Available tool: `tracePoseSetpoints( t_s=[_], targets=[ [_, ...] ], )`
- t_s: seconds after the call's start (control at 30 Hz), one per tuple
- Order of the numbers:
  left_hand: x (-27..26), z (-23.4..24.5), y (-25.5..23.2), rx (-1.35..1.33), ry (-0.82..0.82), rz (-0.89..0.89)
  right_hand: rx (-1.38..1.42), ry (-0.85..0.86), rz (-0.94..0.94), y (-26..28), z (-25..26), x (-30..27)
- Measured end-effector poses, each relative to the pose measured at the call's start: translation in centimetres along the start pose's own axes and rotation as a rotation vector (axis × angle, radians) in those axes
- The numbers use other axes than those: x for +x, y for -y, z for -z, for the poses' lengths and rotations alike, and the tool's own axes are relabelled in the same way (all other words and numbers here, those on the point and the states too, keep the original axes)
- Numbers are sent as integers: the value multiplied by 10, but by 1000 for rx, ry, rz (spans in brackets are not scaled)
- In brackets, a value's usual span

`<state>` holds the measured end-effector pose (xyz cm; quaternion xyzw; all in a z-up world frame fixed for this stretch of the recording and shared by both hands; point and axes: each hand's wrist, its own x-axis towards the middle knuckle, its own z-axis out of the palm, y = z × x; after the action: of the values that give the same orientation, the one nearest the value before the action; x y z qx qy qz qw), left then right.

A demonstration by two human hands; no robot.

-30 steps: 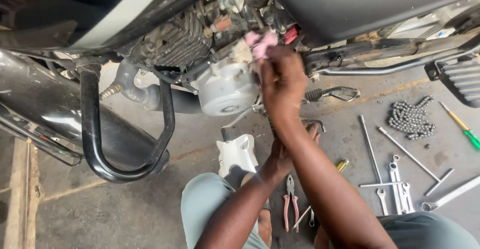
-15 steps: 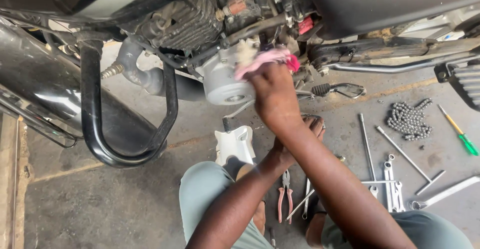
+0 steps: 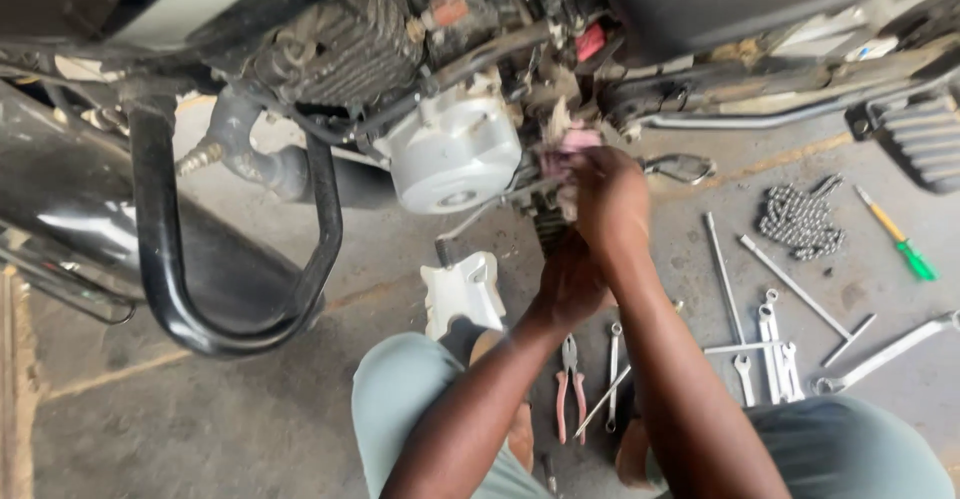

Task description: The person sits on the ground beside a motorcycle and uses a screwdriver to work on components near the engine and footrest area. They hold small parts and a cloth in one hand, then wipe the engine area with the cloth and handle a chain and sprocket on the ground.

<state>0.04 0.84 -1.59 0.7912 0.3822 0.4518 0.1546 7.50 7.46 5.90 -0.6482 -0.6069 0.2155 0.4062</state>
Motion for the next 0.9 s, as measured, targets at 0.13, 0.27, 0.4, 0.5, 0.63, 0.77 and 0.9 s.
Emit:
tracePoseSetpoints(
  t_s=[0.13,0.27,0.4,0.5,0.63,0.77,0.9],
  targets=[
    [2,5,-11,234,7,-98,377,-243,42,-1,21,-5],
    [2,2,-14,252,-1,-108,698,-128,69,33,-9,5],
    [2,-1,-10,249,-54,-127,-28,-82,423,18,-55,10],
    [-5,-3,-9,232,-100,-150,-327,57,324,11,-52,4],
    [-10,-8,9,122,-84,-104,-371,-48,83,21,7,-5],
    [-28,-15,12,-44,-9,36,-139,-229,6,-5,4,-15],
    [9,11,-13,-61,95,108,-28,-70,241,1,-31,2]
  ],
)
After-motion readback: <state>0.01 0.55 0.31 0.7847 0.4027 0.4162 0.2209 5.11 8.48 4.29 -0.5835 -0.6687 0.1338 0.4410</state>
